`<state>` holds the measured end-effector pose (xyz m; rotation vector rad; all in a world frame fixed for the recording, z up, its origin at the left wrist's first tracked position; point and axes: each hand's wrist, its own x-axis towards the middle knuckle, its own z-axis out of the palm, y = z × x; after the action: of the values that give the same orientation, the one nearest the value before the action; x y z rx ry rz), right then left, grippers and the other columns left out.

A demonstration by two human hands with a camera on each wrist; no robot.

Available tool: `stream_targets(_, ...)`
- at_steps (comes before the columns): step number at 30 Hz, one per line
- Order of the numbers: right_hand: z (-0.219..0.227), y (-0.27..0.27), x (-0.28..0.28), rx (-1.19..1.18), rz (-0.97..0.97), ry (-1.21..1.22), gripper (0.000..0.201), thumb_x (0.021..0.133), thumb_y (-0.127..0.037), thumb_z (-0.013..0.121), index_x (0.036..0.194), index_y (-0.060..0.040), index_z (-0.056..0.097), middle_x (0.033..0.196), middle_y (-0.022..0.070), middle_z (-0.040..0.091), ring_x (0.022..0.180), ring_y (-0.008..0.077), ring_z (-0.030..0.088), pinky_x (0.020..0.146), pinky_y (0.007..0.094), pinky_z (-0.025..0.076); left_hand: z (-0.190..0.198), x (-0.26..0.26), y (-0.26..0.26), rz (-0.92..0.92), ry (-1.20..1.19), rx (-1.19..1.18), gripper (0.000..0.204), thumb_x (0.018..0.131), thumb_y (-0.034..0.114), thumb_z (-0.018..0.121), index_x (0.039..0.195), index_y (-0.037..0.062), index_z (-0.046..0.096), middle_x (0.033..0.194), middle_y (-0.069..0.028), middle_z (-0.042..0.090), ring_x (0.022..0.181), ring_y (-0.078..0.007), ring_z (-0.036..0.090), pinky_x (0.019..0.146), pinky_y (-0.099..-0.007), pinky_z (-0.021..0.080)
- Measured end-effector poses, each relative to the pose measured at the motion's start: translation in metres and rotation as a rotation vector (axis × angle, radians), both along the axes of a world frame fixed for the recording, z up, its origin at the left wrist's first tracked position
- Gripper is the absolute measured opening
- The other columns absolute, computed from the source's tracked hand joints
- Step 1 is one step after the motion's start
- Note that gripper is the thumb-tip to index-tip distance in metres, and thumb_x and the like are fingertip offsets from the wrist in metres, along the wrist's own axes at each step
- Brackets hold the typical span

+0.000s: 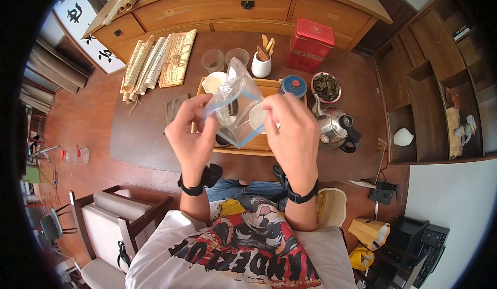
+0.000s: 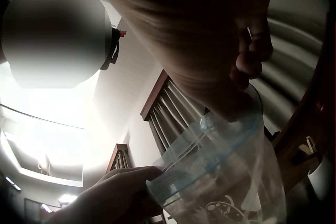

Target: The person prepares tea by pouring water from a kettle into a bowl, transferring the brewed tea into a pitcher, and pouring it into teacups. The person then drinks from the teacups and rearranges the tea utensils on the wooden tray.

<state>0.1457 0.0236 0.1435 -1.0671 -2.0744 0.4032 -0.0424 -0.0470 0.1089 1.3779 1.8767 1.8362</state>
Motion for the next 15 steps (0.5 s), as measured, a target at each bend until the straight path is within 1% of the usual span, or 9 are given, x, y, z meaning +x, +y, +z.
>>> stream_targets(1,0.001,-0.004,-0.002,0.002,0.004,-0.001,0.015,0.091,0.005,0.077,0.099,-0.0055,0.071,0.090,0.0101,0.066,0.075,0.0265,0.070,0.067,0.0357,0.057,-0.002,0.003,0.001,-0.012,0.025,0.005,0.032,0.089,-0.002,0.076,0.120,0.0048,0.079,0.071,-0.0007,0.065,0.058,-0.0046,0.055,0.057,-0.0245,0.045)
stream_targets(3,0.005,-0.011,-0.005,-0.091,0.203,0.040,0.020,0.093,0.001,0.078,0.112,-0.0066,0.077,0.094,0.0114,0.068,0.081,0.0295,0.074,0.070,0.0393,0.058,0.001,0.014,0.002,-0.045,-0.003,0.004,0.027,0.093,-0.003,0.076,0.119,0.0015,0.079,0.076,0.0026,0.068,0.065,-0.0022,0.054,0.061,-0.0214,0.045)
stream_targets(4,0.010,-0.015,-0.003,-0.182,0.228,-0.001,0.022,0.099,-0.003,0.076,0.120,-0.0024,0.077,0.098,0.0138,0.073,0.085,0.0321,0.076,0.072,0.0415,0.059,-0.001,0.018,0.003,-0.044,-0.003,0.007,0.027,0.093,-0.003,0.076,0.119,0.0015,0.079,0.076,0.0026,0.068,0.065,-0.0022,0.054,0.061,-0.0214,0.045)
stream_targets(9,0.000,-0.011,-0.005,-0.279,0.293,0.163,0.025,0.109,-0.016,0.070,0.122,0.0053,0.074,0.101,0.0221,0.077,0.088,0.0384,0.076,0.080,0.0452,0.059,-0.010,0.028,0.007,-0.161,0.034,0.028,0.034,0.092,-0.002,0.080,0.126,0.0024,0.079,0.077,0.0004,0.070,0.063,-0.0042,0.058,0.060,-0.0229,0.048)
stream_targets(10,-0.003,-0.010,-0.006,-0.333,0.300,0.224,0.031,0.109,-0.016,0.069,0.132,0.0040,0.070,0.106,0.0235,0.077,0.095,0.0389,0.077,0.084,0.0445,0.059,-0.013,0.028,0.009,-0.198,0.099,0.067,0.045,0.091,-0.001,0.081,0.135,0.0031,0.077,0.082,-0.0017,0.075,0.065,-0.0057,0.062,0.061,-0.0235,0.050)
stream_targets(11,-0.005,-0.009,-0.006,-0.389,0.307,0.284,0.038,0.110,-0.017,0.069,0.142,0.0028,0.066,0.110,0.0249,0.078,0.101,0.0394,0.078,0.089,0.0437,0.060,-0.014,0.028,0.007,-0.197,0.098,0.070,0.045,0.091,-0.001,0.081,0.135,0.0031,0.077,0.082,-0.0017,0.075,0.065,-0.0057,0.062,0.061,-0.0235,0.050)
stream_targets(12,-0.007,-0.008,-0.006,-0.445,0.314,0.345,0.046,0.110,-0.018,0.068,0.151,0.0016,0.063,0.115,0.0262,0.078,0.108,0.0398,0.079,0.093,0.0429,0.060,-0.012,0.028,0.004,-0.283,0.063,0.059,0.052,0.089,-0.002,0.082,0.141,0.0024,0.074,0.089,-0.0050,0.077,0.069,-0.0097,0.065,0.066,-0.0262,0.054)
stream_targets(13,-0.008,-0.007,-0.005,-0.443,0.314,0.343,0.046,0.110,-0.018,0.068,0.151,0.0016,0.063,0.115,0.0262,0.078,0.108,0.0398,0.079,0.093,0.0429,0.060,-0.010,0.028,0.002,-0.369,0.028,0.049,0.059,0.088,-0.003,0.082,0.146,0.0017,0.071,0.096,-0.0084,0.080,0.074,-0.0137,0.069,0.070,-0.0289,0.058)
stream_targets(15,-0.010,-0.004,-0.005,-0.411,0.286,0.325,0.052,0.111,-0.015,0.065,0.160,-0.0008,0.056,0.124,0.0257,0.078,0.116,0.0392,0.079,0.098,0.0420,0.060,-0.013,0.021,0.001,-0.433,0.029,0.076,0.068,0.089,-0.003,0.081,0.155,0.0010,0.064,0.104,-0.0092,0.083,0.080,-0.0147,0.073,0.078,-0.0286,0.060)
